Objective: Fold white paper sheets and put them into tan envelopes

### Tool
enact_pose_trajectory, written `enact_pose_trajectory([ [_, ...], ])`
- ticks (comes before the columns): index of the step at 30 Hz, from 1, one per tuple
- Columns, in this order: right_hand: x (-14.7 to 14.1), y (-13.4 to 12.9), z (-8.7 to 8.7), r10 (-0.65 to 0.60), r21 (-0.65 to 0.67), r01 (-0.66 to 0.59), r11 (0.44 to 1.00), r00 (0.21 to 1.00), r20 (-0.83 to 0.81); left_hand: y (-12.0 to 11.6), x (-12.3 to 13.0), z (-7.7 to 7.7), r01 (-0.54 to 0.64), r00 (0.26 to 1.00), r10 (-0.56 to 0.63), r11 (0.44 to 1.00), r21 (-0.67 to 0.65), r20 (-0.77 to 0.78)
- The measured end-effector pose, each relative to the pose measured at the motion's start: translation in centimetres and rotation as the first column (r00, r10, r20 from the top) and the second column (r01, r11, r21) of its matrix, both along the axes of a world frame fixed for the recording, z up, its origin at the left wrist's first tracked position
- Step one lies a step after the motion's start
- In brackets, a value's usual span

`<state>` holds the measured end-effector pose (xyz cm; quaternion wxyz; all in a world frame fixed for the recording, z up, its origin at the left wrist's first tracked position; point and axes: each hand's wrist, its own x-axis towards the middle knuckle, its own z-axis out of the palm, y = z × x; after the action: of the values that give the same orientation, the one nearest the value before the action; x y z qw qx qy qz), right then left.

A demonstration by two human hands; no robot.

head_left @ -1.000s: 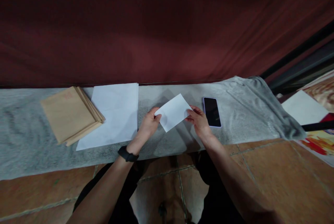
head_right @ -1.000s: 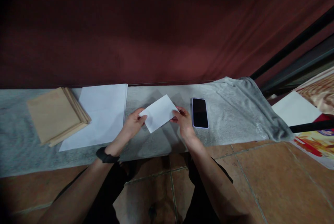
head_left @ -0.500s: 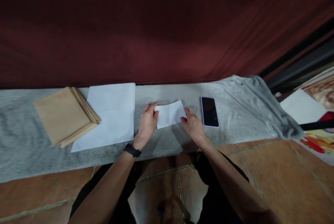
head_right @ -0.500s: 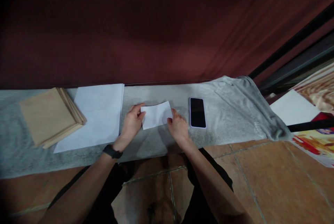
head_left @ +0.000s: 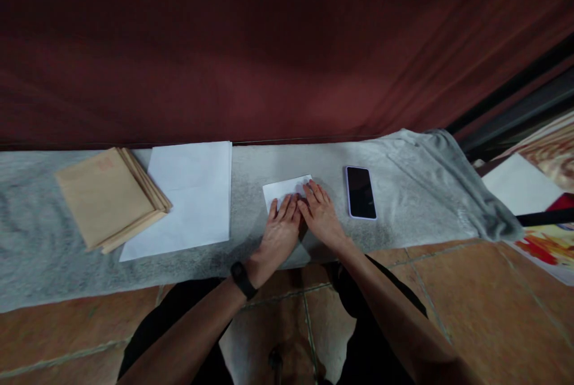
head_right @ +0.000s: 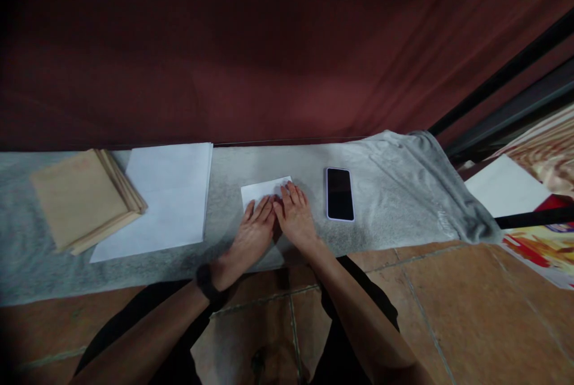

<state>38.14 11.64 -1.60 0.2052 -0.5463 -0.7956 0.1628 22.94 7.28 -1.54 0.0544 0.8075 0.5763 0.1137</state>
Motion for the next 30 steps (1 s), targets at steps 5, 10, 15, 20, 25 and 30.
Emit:
enact_pose_trajectory([
  [5,0.4,0.6,0.8,-0.146,-0.057,0.147,0.987,0.989,0.017,-0.3,-1.2,0.9,0.065,0.984,-0.076,0.995,-0.069,-0.16],
  [10,0.7,0.4,1.5,-0.164,-0.11,0.162,0.981,0.986,-0.008,-0.5,-1.8,1.2,0.057,0.98,-0.067,0.997,-0.06,-0.189],
  [15,0.7,0.2,1.6,-0.18,-0.112,0.175,0.978,0.983,-0.044,-0.7,-2.2,1.0,0.048,0.987,-0.056,0.997,-0.056,-0.152],
  [20,0.3,0.3,1.4,-0.048,-0.027,0.045,0.999,0.991,-0.128,-0.3,-1.8,0.5,-0.031,0.999,0.031,0.999,0.017,-0.007],
  [25,-1.5,-0.8,0.1,0.168,-0.063,-0.174,0.983,0.981,-0.095,0.0,-0.7,-0.8,-0.081,0.996,0.08,0.996,0.03,0.031],
  [30,-2.0,-1.1,-1.2,0.162,-0.023,-0.161,0.987,0.985,0.062,0.3,-0.5,-2.1,-0.144,0.989,0.142,0.989,0.041,0.035],
])
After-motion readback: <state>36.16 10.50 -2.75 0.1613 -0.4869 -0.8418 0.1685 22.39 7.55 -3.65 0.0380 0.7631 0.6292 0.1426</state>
